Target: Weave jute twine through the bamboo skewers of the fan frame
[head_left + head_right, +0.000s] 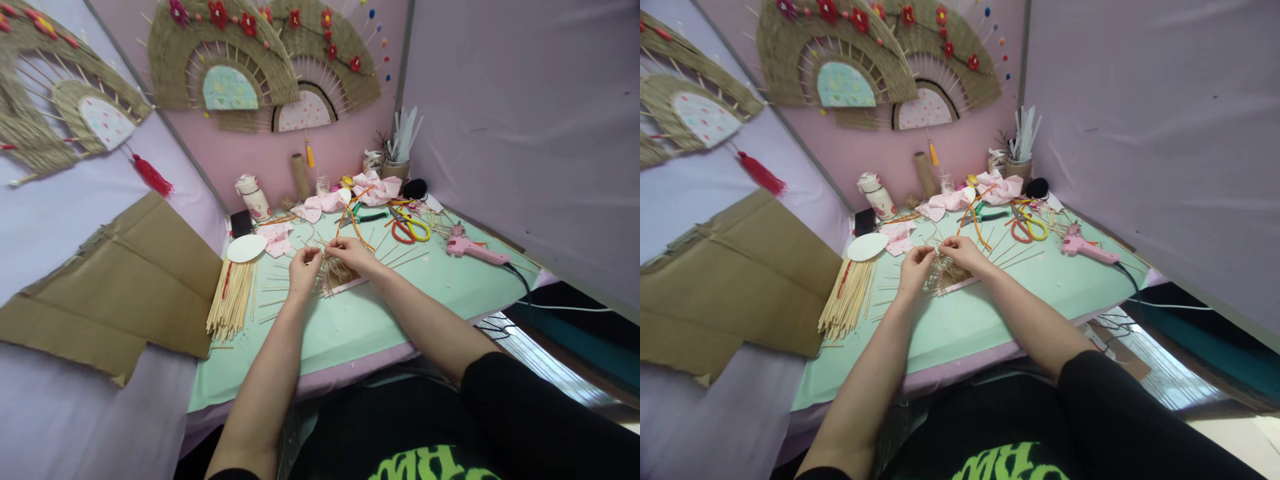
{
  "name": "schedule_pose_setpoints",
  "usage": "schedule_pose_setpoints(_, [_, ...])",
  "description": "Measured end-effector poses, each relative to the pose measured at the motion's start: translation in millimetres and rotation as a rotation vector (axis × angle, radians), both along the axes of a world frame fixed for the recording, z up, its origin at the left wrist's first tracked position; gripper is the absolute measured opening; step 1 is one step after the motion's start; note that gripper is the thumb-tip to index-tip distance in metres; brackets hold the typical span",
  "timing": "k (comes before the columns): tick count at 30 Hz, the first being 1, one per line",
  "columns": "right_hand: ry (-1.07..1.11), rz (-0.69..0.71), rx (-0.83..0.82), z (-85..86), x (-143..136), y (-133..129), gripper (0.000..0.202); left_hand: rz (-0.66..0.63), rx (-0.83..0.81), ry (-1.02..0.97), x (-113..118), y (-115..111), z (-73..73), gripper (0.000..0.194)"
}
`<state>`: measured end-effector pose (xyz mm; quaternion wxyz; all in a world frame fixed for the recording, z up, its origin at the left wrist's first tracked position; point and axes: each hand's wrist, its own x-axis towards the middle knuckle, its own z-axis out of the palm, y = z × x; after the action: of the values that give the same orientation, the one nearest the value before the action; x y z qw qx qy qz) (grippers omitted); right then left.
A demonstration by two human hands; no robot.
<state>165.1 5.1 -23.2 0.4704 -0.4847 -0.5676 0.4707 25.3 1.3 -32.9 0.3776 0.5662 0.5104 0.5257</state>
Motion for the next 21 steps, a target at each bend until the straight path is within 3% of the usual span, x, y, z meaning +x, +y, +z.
schedule_pose_setpoints(5, [-0.019, 0.023, 0.008, 4.1, 0.7, -2.2, 0.023, 0.007, 0.043, 0.163, -1.2, 0.3, -2.5, 0.015])
schedule_pose_setpoints(12, [0.020, 0.049, 0.013, 4.4, 0.0, -2.7, 0.022, -0.047, -0.053, 0.062, -1.3, 2.9, -4.9, 0.019])
schedule_pose_setpoints(21, [-0.023, 0.047, 0.044, -0.6, 0.7, 1.6, 0.017, -0.027, -0.031, 0.076, -2.4, 3.1, -5.0, 0.018])
